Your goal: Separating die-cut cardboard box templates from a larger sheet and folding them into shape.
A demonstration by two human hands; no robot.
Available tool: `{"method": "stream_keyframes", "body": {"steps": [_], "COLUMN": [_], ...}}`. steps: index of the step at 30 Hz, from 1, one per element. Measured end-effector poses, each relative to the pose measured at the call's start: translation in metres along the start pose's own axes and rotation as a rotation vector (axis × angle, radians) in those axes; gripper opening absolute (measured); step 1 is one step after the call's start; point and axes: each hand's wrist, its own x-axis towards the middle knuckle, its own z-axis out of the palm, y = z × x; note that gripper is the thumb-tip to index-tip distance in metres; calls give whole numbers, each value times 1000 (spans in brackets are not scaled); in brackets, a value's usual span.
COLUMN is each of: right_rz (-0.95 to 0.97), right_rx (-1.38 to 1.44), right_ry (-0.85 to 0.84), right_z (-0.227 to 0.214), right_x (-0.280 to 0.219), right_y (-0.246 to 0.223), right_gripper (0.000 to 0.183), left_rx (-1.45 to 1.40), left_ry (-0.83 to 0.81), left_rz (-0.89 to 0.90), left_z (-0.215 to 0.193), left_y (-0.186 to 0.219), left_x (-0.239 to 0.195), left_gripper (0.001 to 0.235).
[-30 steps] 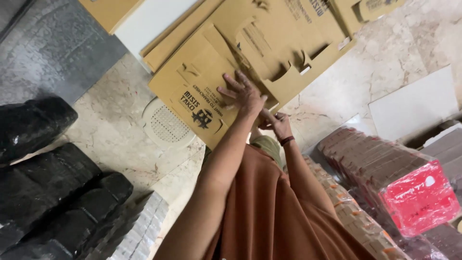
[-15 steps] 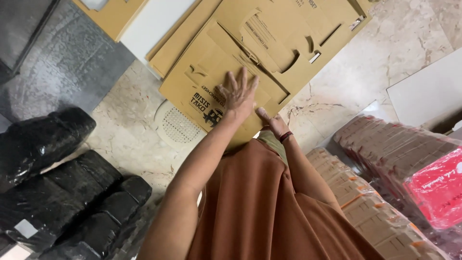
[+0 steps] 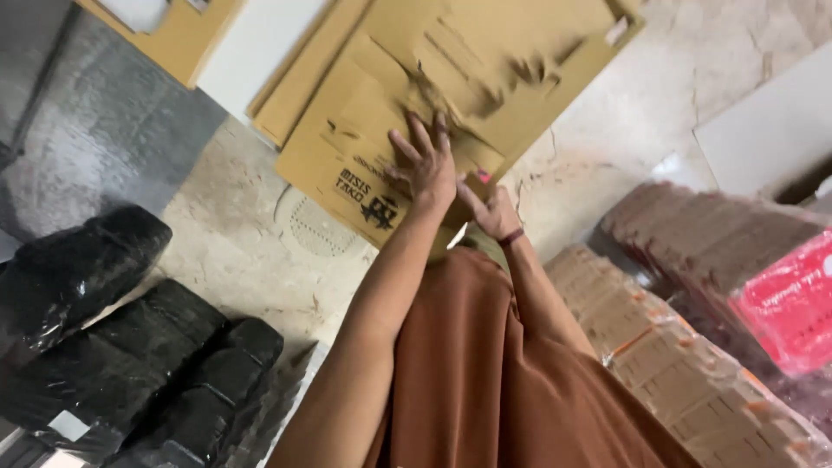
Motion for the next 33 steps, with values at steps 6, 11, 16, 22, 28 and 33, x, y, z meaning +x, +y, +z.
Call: {"method": "stream_keyframes", "body": {"steps": [6,11,16,22,28,33], "right_rz": [394,740,713,742,622,508], "right_rx": [146,360,442,-81,124,-85], "right_ry": [-26,-31,-172,-282,-101,-31], "right_z": [7,17,43,34,40,53], "right_x": [-6,-19,-26,-30,-47,-51], "right_y": [94,43,94,-46,-55,9], "right_gripper": [48,58,78,103,78,59], "left_rx": [-14,-37,110,200,220,255], "left_ry": [-28,-9,-14,0,-29,-28], "left_rz": [50,241,216,109,93,83], "left_z": [10,1,15,37,41,28], "left_y": [-16,-53,-53,-44,-47,-44], "left_x": [-4,-30,-51,-41,-34,-49], "left_gripper": [108,96,125,111,106,104]}}
